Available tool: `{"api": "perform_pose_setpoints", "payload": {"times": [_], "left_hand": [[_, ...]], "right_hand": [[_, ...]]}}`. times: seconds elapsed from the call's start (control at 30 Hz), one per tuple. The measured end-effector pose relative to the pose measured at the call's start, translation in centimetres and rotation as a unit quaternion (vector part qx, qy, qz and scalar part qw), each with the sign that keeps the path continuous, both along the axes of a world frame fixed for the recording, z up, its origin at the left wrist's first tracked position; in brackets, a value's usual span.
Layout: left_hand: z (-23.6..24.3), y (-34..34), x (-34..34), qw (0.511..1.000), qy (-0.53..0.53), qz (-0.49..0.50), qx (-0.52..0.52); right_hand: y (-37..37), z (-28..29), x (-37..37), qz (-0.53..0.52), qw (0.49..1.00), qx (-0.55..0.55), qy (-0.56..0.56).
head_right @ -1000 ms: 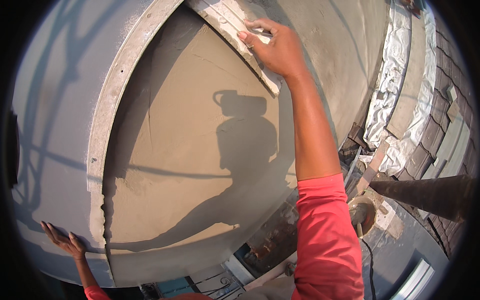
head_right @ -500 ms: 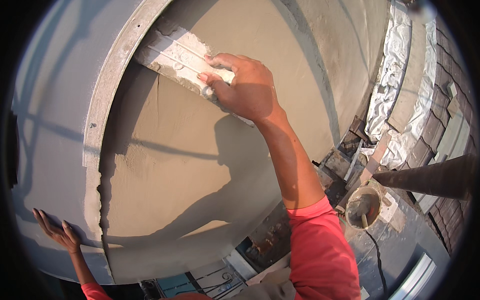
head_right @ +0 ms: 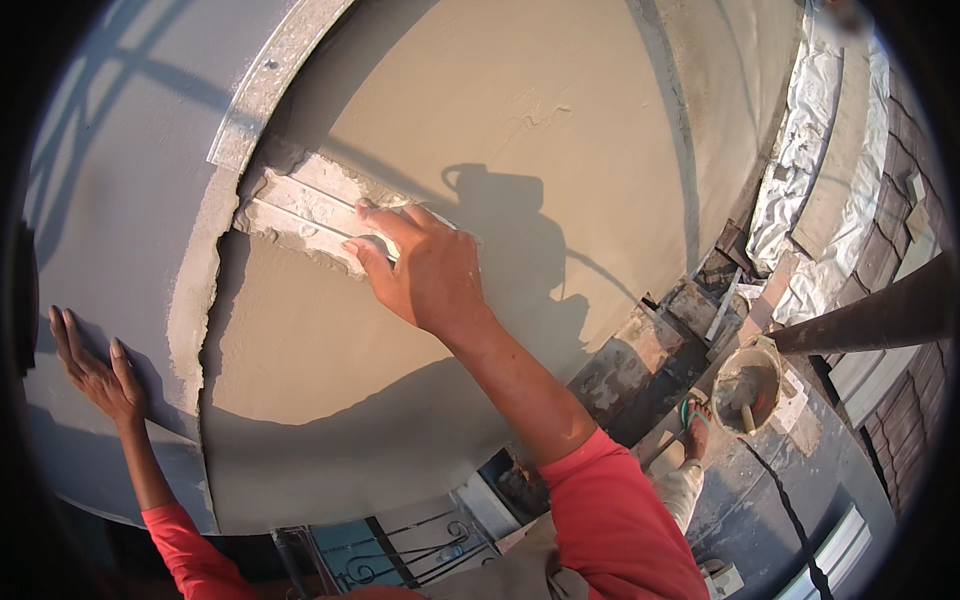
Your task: The person applies plaster to a wall using a trowel and a hawk, smoothing the surface in repeated strokes. The person periodically scoops plaster from a bucket onto the hawk and continues spreading it across the wall.
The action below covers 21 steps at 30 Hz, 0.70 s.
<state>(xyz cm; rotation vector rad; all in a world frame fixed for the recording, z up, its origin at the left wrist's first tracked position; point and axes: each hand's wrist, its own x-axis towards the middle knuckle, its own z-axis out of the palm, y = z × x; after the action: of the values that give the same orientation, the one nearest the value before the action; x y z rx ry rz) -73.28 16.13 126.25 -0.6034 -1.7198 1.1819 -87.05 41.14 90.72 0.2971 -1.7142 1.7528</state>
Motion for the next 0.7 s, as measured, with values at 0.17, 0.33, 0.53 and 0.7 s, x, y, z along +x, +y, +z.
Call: {"api": "perform_pose_setpoints", "payload": {"times": [0.17, 0.33, 0.53, 0.7], "left_hand": [[-0.4, -0.1, 0.3, 1.0, 0.023, 0.011, 0.01], [-0.5, -0.2, 0.6, 1.0, 0.022, 0.002, 0.007], [-0.4, 0.0, 0.1, 1.0, 0.018, -0.003, 0.005], [-0.4, 0.5, 0.3, 1.0, 0.015, 0.009, 0.006]], "right_hand": [[-4.2, -1.0, 5.4, 0.063, 0.993, 0.1, 0.018], [-0.9, -1.8, 6.7, 0.058, 0.958, 0.238, 0.152], [9.0, 3.2, -4.4, -0.138, 0.897, 0.31, 0.283], [12.7, 9.3, -9.0, -0.165, 0.851, 0.355, 0.351]]}}
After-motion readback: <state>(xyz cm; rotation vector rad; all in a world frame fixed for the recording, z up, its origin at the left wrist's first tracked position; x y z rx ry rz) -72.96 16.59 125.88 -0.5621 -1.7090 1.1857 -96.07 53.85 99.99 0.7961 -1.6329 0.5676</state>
